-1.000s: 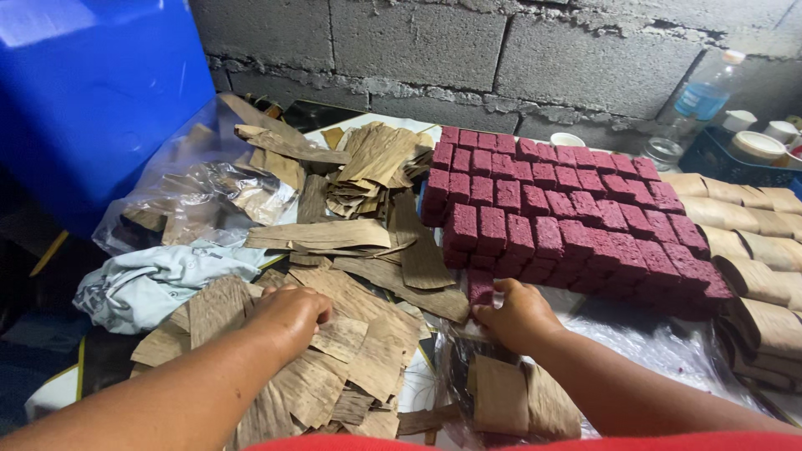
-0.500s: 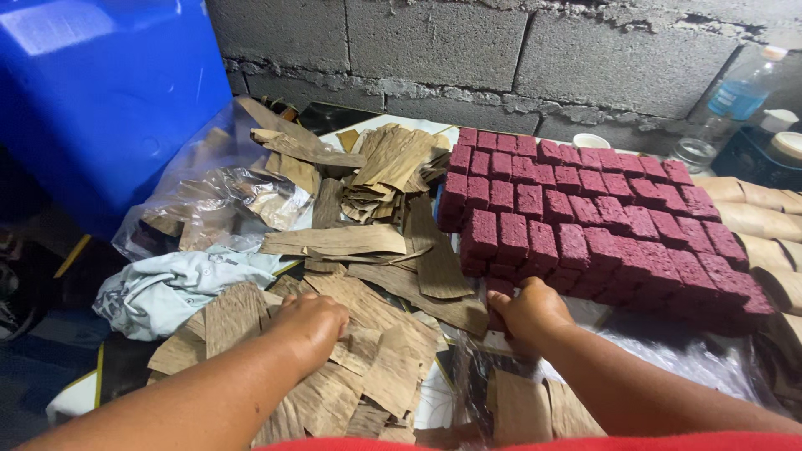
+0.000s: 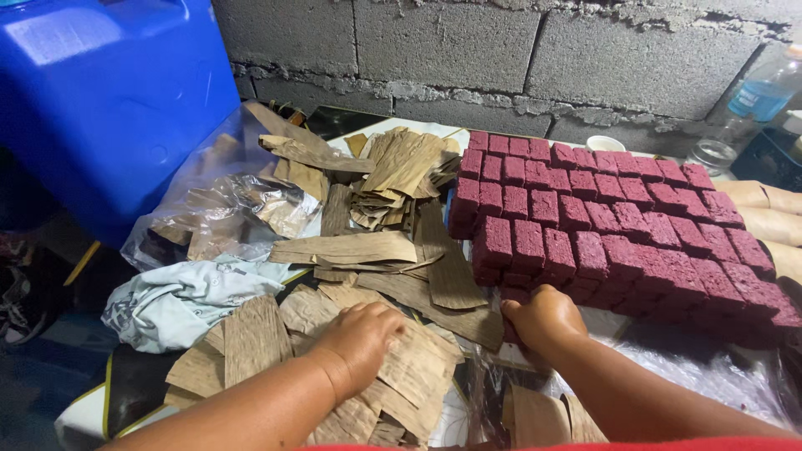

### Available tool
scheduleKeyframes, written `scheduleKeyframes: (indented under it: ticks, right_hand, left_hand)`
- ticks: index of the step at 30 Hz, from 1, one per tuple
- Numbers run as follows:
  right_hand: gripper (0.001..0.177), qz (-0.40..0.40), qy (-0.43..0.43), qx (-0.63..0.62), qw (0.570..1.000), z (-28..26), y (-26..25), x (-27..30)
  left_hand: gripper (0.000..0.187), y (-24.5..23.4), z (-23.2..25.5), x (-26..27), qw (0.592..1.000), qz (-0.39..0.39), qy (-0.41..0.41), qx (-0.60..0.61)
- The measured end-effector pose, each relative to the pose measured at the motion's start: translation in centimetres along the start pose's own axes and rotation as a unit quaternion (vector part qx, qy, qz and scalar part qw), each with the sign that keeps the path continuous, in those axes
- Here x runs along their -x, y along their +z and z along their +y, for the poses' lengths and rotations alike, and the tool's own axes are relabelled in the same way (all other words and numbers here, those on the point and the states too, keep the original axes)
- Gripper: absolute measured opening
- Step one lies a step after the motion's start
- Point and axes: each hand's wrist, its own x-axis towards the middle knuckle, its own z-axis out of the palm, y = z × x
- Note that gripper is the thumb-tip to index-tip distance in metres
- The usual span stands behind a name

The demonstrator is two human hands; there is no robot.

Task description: The person wraps rectangular purple food blocks in dried leaves. They pick up a block, place it on a leaf, fold the leaf around it, and set the wrapped item aside. The process is repeated continuously throughout the clip.

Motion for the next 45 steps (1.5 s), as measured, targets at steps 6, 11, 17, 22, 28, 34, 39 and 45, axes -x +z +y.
scheduleKeyframes:
  ticks: [6, 11, 17, 22, 28, 34, 39, 45]
  right_hand:
    - [0.071, -0.029, 0.004, 0.019, 0.999, -0.2, -0.6, 0.5]
    - [0.064, -0.017, -0.027, 0.051, 0.998, -0.9, -0.9, 0.6]
    - [0.046, -0.086, -0.011, 0.017, 0.996, -1.0, -1.5, 1.0]
    - [0.042, -0.037, -0.036, 0.063, 0.997, -1.2, -1.9, 1.5]
    - [0.043, -0.037, -0.073, 0.092, 0.992, -0.7, -1.2, 1.8]
    - [0.05, -0.021, -0.105, 0.091, 0.99, 0.4, -0.3, 1.1]
    - [0.04, -0.089, -0.019, -0.074, 0.993, 0.8, -1.0, 0.1]
    - [0.056, -0.01, -0.071, -0.178, 0.981, -1.3, -3.3, 1.8]
  left_hand:
    - [0.07, -1.6, -2.7, 0.5, 0.983, -0.135, -0.096, -0.084]
    - [0.077, -1.9, -4.3, 0.3, 0.975, -0.192, -0.024, -0.105]
    - [0.094, -2.4, -4.5, 1.0, 0.975, -0.203, -0.028, -0.081]
    - [0.073, -2.2, -3.9, 1.6, 0.99, -0.133, -0.033, -0.044]
    - [0.045, -1.2, -4.7, 0.8, 0.996, -0.078, -0.013, -0.044]
    - [0.02, -0.9, -4.9, -0.1, 0.994, 0.0, 0.051, -0.098]
    - [0.022, -2.7, -3.3, -1.0, 0.986, 0.129, -0.048, 0.098]
    - [0.015, -5.2, -0.6, -3.8, 0.815, 0.209, -0.138, 0.522]
